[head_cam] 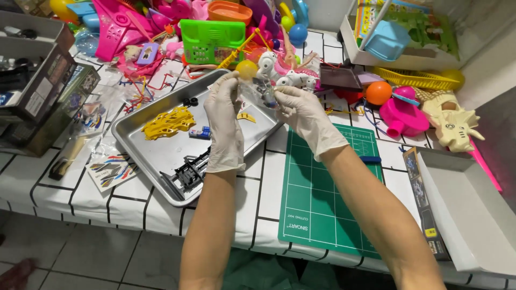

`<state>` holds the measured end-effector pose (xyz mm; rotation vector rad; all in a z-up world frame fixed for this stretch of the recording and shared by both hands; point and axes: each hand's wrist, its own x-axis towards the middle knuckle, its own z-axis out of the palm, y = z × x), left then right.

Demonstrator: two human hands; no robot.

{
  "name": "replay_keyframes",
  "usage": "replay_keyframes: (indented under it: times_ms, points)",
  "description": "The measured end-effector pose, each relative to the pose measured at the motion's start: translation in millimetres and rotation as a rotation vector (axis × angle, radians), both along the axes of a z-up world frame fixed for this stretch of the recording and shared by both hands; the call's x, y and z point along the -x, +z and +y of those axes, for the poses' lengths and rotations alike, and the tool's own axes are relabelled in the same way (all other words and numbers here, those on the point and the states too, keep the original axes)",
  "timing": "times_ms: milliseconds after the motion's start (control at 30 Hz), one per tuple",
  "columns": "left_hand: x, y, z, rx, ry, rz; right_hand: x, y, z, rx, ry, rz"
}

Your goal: Unboxing and assembling a plastic model car kit, including detaching parts from sprues and handling small components.

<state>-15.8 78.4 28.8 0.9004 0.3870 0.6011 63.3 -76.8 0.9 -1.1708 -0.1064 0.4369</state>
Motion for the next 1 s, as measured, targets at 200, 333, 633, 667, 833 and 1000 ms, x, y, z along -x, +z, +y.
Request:
replay_keyframes:
  times_ms: [200, 333, 633, 667, 833, 1000]
  points:
    - [-8, -12, 24, -0.091, 0.539, -0.188, 0, 10, 32, 0.469, -0.105, -0.491]
    - [6, 9, 8, -0.09, 0.556, -0.145, -9, 10, 45, 0.608, -0.1, -0.715]
    - [-7, -8, 18, -0.07, 0.543, -0.142, 22, 53, 39, 0.641, -0.197, -1.158]
    - [-6, -9, 18, -0.072, 0.541, -0.143, 22, 55, 37, 0.624, -0.2, -1.152]
    - [-12, -9, 21, 0.089, 0.58, -0.16, 24, 67, 17, 0.547, -0.149, -1.06]
    - [-3, -3, 12, 0.028, 0.323, -0.154, 27, 64, -5, 0.4, -0.113, -0.645]
